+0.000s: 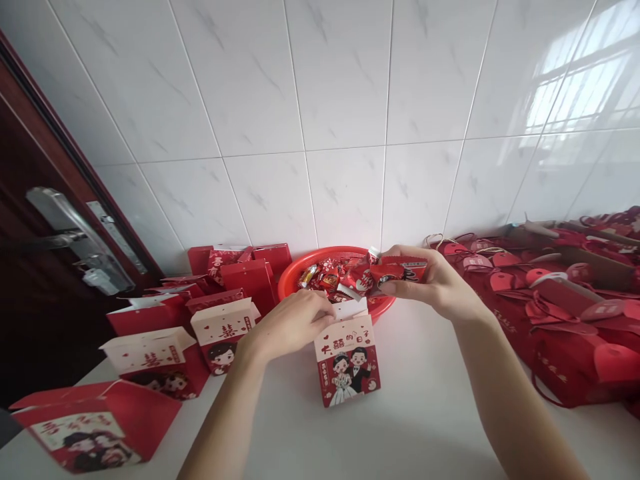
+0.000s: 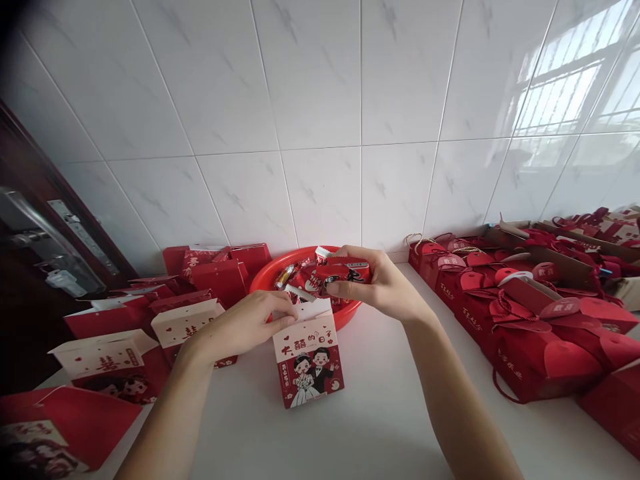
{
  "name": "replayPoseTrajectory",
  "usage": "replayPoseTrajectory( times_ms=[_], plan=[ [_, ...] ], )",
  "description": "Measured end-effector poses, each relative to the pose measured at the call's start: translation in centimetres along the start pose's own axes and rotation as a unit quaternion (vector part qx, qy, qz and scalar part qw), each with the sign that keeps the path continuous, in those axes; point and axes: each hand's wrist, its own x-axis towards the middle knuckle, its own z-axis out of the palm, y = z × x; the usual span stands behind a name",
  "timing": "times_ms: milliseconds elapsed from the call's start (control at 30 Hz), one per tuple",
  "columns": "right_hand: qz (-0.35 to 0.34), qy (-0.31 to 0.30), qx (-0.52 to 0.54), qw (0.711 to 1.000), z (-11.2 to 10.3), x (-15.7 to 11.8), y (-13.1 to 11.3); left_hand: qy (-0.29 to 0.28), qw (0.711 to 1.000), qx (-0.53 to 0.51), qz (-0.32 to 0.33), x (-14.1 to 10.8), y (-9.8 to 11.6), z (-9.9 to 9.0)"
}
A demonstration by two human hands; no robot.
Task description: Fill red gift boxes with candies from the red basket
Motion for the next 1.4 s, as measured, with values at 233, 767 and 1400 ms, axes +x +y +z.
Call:
replayPoseTrajectory(
  times_ms=[233,767,1400],
  plan=[
    [0.014,-0.03,-0.021,0.999,-0.1,0.0,0.1,-0.108,0.993,0.035,-0.039,-0.3,0.1,-0.3],
    [-0.042,-0.214,-0.26,0.941,0.4,0.4,1.9,-0.189,0.97,0.088,-0.125,-0.4,1.8,-1.0],
    [0.024,-0.127,-0.209,0.969,1.9,1.1,3.1,-0.198,0.965,0.089,-0.146,-0.6,2.2,-1.2]
  ],
)
